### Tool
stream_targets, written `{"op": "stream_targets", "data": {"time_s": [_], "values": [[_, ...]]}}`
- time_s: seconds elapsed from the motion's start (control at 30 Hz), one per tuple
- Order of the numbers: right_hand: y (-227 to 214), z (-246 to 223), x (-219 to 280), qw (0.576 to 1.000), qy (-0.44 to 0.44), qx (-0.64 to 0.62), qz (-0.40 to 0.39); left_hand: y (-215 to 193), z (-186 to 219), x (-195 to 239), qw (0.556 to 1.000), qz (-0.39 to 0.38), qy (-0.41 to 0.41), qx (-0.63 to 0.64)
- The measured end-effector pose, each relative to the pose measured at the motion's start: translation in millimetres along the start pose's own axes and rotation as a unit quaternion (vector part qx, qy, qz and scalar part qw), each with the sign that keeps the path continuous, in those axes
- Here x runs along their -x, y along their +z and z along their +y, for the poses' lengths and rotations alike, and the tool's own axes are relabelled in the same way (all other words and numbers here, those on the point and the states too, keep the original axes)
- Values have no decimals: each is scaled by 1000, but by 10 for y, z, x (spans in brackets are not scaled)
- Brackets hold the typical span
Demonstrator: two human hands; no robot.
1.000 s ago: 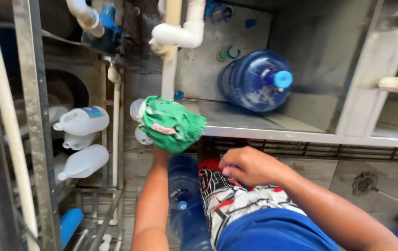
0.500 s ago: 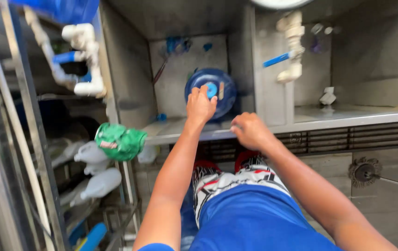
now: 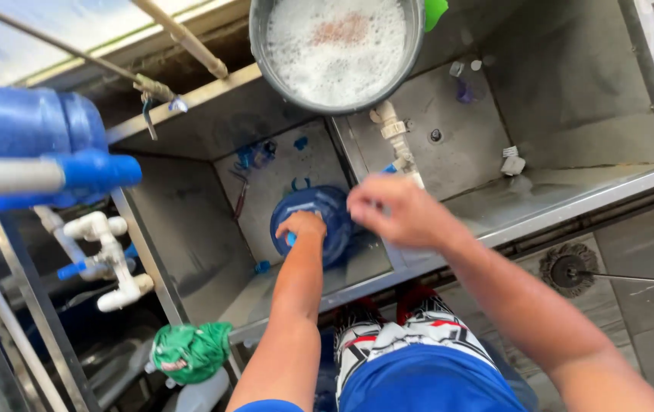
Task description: Washing and rinsing large water jugs in a sink area of a water production facility.
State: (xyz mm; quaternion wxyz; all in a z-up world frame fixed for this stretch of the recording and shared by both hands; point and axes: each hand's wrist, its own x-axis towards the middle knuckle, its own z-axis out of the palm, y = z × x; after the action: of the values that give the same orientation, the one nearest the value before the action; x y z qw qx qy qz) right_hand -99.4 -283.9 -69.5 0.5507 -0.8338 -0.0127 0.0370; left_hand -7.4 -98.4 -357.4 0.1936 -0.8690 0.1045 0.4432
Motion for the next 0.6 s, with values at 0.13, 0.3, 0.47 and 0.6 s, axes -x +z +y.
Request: {"op": "stream_targets", "data": {"time_s": [0.13,0.3,0.47,0.6], "values": [[-209,787,-1142,969,-26,161,183,30,-159,-26,999,-32,-21,27],[-286,1412,-2281,908,20,350,231,-20,-617,-14,995,-68,69,21],[-259,1424,-2447,853,276,434,89,-193,-1335,294,986,-100,98,95],[-572,2148,-2465,896,338,202,206,38,-1968,564,971,-70,129,191]]}}
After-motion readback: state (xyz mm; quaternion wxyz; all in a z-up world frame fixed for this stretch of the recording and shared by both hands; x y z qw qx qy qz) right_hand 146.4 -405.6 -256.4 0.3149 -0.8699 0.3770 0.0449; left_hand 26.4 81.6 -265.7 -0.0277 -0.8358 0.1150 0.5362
